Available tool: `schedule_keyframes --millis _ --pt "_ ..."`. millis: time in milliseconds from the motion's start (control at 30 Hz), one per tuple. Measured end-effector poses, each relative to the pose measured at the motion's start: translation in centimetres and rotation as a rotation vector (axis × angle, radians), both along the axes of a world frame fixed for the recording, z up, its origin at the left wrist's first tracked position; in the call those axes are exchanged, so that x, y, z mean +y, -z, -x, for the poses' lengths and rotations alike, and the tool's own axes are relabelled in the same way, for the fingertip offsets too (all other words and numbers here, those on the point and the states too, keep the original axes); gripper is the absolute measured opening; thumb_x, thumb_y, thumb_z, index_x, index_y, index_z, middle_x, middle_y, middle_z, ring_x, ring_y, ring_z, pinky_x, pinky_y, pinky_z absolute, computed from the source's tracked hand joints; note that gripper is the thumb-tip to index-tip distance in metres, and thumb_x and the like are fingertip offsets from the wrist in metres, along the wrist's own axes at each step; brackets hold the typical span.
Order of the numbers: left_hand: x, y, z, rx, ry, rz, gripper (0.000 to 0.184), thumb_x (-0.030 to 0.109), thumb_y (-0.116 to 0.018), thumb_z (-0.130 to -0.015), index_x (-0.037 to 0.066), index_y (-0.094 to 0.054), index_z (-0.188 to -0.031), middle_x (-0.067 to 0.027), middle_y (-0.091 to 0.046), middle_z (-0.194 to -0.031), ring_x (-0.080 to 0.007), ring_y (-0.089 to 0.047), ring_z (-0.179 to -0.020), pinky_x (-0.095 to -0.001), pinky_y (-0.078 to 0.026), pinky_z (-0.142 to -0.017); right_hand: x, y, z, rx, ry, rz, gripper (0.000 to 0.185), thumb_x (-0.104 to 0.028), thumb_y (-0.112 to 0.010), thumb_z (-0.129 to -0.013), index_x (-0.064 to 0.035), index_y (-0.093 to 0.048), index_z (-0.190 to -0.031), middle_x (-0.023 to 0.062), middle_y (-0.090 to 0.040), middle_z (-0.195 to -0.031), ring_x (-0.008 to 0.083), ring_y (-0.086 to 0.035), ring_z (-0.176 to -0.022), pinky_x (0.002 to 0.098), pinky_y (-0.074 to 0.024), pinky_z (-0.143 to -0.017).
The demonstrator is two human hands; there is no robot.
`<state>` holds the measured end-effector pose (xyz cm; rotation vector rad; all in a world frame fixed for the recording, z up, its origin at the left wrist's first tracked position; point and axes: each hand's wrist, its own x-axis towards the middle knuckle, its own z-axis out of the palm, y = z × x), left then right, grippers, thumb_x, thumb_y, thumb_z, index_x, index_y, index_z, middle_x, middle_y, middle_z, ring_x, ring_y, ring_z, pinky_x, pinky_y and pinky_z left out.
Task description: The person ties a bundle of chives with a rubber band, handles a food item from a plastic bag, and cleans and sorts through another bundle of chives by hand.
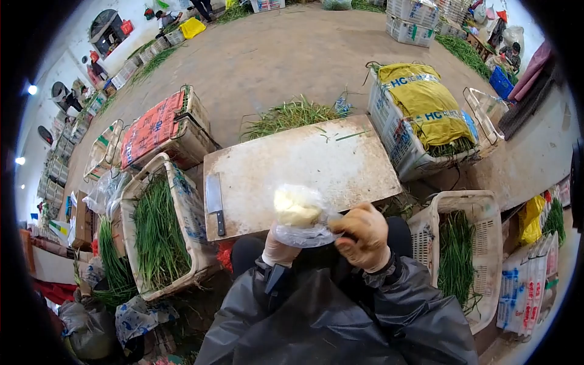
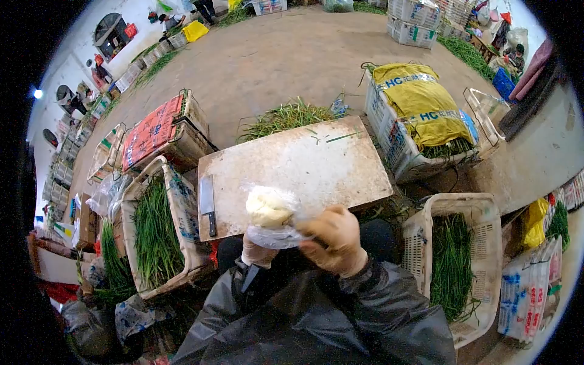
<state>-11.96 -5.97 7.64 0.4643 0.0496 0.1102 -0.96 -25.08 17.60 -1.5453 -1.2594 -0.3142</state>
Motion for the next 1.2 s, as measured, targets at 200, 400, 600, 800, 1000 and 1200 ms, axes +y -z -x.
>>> schedule_keyframes --millis 200,400,600,800,1000,1200 --pt "-0.2 -5.3 -1.2 -0.445 -0.314 -0.740 0.052 0.049 -0.062 -0.093 0.008 -0.064 -0.125 -0.0097 -0.067 -0.125 -0.0299 -0.064 -0.114 -0.0447 -0.050 -0.098 -0.1 1.0 0.3 0.733 0.067 -0.344 0.032 -0.027 -0.058 -0.107 0.0021 -0.068 -0.115 0.0043 -0.067 -0.094 0.0128 -0.062 -0.088 0.0272 -0.0486 -0.082" --pt "-2.7 -11.9 -0.2 -0.420 -0.363 -0.720 0.041 0.045 -0.063 -0.093 0.009 -0.061 -0.111 -0.0108 -0.064 -0.112 -0.0316 -0.062 -0.102 -0.0450 -0.051 -0.086 1.0 2.7 -1.1 0.876 0.071 -0.324 0.024 -0.019 -0.064 -0.104 -0.0015 -0.068 -0.121 0.0031 -0.069 -0.102 0.0115 -0.063 -0.094 0.0283 -0.0500 -0.088" --pt "-11.7 -20.0 5.0 0.020 -0.359 -0.042 0.032 0.038 -0.063 -0.094 0.009 -0.054 -0.100 -0.0137 -0.058 -0.100 -0.0335 -0.059 -0.090 -0.0453 -0.052 -0.074 1.6 3.7 -1.1 0.802 0.154 -0.142 0.027 -0.015 -0.071 -0.098 -0.0022 -0.068 -0.122 0.0051 -0.069 -0.105 0.0152 -0.063 -0.098 0.0312 -0.0513 -0.088" --pt "-17.0 -25.7 5.7 0.153 -0.428 0.178 0.030 0.034 -0.065 -0.094 0.008 -0.049 -0.094 -0.0165 -0.055 -0.093 -0.0355 -0.058 -0.082 -0.0460 -0.053 -0.066 2.0 4.2 -1.4 0.698 0.231 -0.024 0.026 -0.011 -0.071 -0.095 -0.0024 -0.069 -0.119 0.0059 -0.067 -0.101 0.0168 -0.064 -0.095 0.0318 -0.0517 -0.084" --pt "-16.0 -25.3 6.0 0.100 -0.274 0.275 0.033 0.035 -0.068 -0.093 0.007 -0.050 -0.097 -0.0189 -0.056 -0.096 -0.0376 -0.059 -0.084 -0.0474 -0.054 -0.069 3.1 5.7 -1.9 0.626 0.228 -0.002 0.025 -0.009 -0.072 -0.091 -0.0032 -0.069 -0.115 0.0101 -0.067 -0.099 0.0220 -0.066 -0.090 0.0341 -0.0527 -0.081" --pt "-15.8 -24.8 6.0 0.114 -0.214 0.334 0.037 0.036 -0.070 -0.091 0.006 -0.051 -0.101 -0.0213 -0.057 -0.100 -0.0396 -0.061 -0.087 -0.0488 -0.055 -0.071 4.5 7.5 -2.3 0.574 0.297 0.049 0.025 -0.010 -0.072 -0.090 -0.0040 -0.069 -0.114 0.0130 -0.068 -0.095 0.0273 -0.066 -0.089 0.0368 -0.0537 -0.081"
